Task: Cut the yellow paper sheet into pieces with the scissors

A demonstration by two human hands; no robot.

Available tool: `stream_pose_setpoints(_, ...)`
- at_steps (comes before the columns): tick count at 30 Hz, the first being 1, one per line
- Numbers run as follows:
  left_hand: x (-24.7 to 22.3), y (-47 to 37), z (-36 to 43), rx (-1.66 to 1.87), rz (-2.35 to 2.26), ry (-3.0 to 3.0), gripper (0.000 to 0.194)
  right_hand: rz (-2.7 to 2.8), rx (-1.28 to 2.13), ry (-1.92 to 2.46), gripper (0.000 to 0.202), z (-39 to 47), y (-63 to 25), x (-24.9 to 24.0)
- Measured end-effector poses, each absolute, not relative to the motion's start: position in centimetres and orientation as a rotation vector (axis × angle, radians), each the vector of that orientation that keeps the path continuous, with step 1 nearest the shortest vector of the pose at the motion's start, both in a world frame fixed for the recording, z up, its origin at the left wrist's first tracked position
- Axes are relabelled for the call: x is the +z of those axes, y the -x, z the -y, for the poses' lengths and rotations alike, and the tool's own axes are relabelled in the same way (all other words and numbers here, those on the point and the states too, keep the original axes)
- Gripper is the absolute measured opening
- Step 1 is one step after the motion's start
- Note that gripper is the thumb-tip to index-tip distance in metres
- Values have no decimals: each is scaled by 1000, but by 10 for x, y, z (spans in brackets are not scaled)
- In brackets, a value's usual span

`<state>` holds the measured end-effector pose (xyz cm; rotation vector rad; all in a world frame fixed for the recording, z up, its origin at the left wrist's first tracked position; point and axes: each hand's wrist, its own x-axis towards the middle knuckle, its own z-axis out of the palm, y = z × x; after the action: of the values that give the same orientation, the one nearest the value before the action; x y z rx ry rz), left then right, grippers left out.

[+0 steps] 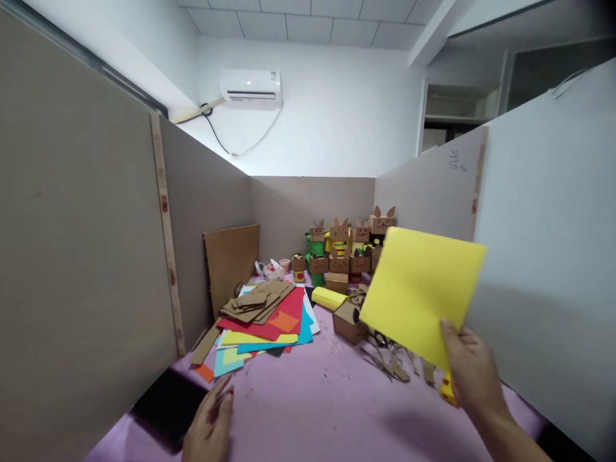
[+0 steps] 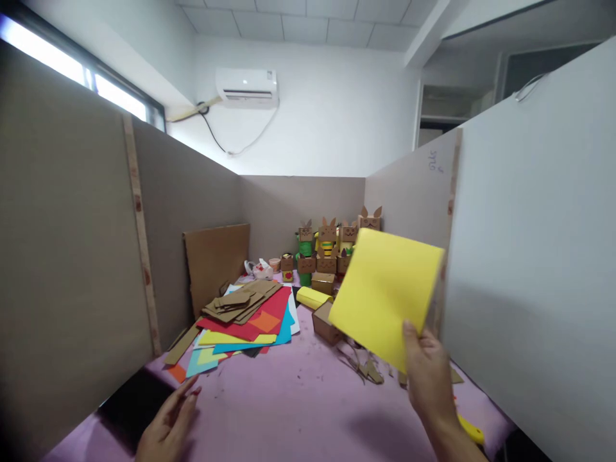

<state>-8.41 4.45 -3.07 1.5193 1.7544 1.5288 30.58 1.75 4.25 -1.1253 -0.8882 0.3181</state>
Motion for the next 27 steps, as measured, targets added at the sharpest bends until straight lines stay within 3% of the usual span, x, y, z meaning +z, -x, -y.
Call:
stream_pose_setpoints(2,-35,86,-44,1527,-1717,-1304,62,637,526,967,41,-20,-304,43)
stream_pose_setpoints(6,-41,88,-45,1506,-1655,-1174,64,673,704,960,43,-18,-283,25)
stream_pose_setpoints(10,-40,88,-42,1511,-1642,-1175,67,597,864,900,61,-8,-269,23)
stream_pose_setpoints(15,-35,84,-38,1502,-1624,-1172,71,1066,1342,947,51,1,-231,5)
stream_pose_setpoints(17,-37,86,-38,1508,-1601,-1155,70,1283,1288,1134,49,-4,-223,-8)
stream_pose_setpoints(21,-41,89,-41,1557,-1537,-1128,72,1182,1080,1186,43,-19,-251,-12)
stream_pose_setpoints(27,-20,42,-34,1517,-1281,-1228,68,1084,1211,993,53,-6,-263,2)
